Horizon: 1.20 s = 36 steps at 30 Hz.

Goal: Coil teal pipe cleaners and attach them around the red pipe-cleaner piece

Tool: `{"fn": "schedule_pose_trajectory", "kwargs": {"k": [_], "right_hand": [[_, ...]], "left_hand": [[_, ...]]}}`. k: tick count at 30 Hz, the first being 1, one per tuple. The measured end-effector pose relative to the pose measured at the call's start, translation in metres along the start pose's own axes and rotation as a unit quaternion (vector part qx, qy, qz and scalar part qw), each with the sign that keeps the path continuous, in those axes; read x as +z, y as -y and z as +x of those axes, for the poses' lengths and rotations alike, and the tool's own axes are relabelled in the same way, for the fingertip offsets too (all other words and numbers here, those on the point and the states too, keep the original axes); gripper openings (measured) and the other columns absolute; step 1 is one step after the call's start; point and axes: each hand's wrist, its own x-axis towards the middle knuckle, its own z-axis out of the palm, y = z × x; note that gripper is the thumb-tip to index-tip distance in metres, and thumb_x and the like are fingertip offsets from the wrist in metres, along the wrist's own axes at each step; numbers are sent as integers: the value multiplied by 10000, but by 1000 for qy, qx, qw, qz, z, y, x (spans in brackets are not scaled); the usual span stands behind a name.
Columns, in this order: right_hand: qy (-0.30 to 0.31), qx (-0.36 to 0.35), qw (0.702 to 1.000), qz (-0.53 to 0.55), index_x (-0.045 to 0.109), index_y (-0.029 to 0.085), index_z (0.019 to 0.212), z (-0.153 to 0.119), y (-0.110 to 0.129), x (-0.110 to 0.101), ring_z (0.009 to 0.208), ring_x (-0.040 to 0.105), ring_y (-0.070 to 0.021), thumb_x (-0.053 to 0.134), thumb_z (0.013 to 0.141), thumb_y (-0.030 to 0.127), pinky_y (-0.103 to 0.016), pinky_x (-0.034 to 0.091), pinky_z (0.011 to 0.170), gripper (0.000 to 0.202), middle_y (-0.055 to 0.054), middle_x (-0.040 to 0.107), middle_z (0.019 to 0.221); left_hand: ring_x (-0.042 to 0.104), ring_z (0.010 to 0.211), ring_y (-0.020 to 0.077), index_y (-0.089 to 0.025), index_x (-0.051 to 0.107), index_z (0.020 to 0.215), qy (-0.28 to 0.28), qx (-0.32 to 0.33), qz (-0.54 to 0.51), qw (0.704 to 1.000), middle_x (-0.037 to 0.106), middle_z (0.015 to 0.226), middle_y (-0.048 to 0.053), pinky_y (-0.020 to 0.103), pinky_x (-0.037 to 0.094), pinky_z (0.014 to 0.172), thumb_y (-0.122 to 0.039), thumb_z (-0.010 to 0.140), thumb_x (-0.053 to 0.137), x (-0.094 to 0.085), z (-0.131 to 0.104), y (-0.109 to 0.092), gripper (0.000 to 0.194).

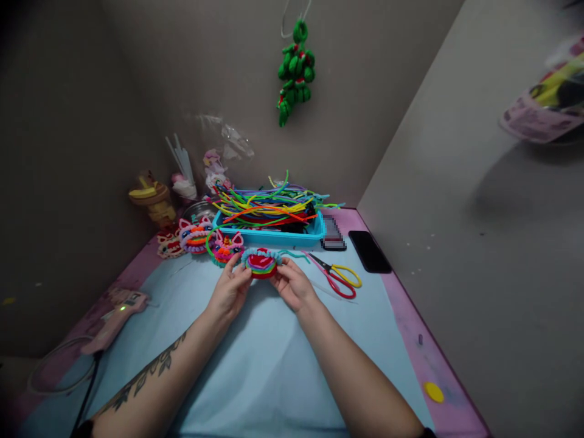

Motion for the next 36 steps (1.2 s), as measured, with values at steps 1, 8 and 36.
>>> {"fn": "schedule_pose_trajectory", "kwargs": {"k": [1,8,36], "right_hand": [[-4,-6,1000,-9,558,222,795,-2,-1,3,699,633,-102,695,633,102,-215,536,647,244,41,651,779],[-15,-31,980,-197,542,211,756,-6,-7,8,591,559,-103,710,607,212,-229,458,583,224,52,581,664],[-37,-311,775,-548,632,224,795,-21,10,21,829,572,-194,567,760,177,-317,435,778,88,-31,621,833]], "left_hand": [[648,800,110,-198,542,1108,-17,-19,-20,999,658,1019,48,210,517,758,-58,602,771,0,1,0,573],[668,828,166,-114,625,859,16,-90,-63,994,698,875,73,277,530,812,-123,696,716,5,-1,-3,187],[652,630,135,-159,272,1397,55,3,152,987,700,759,19,244,503,659,-252,582,833,7,-7,-5,993]]}}
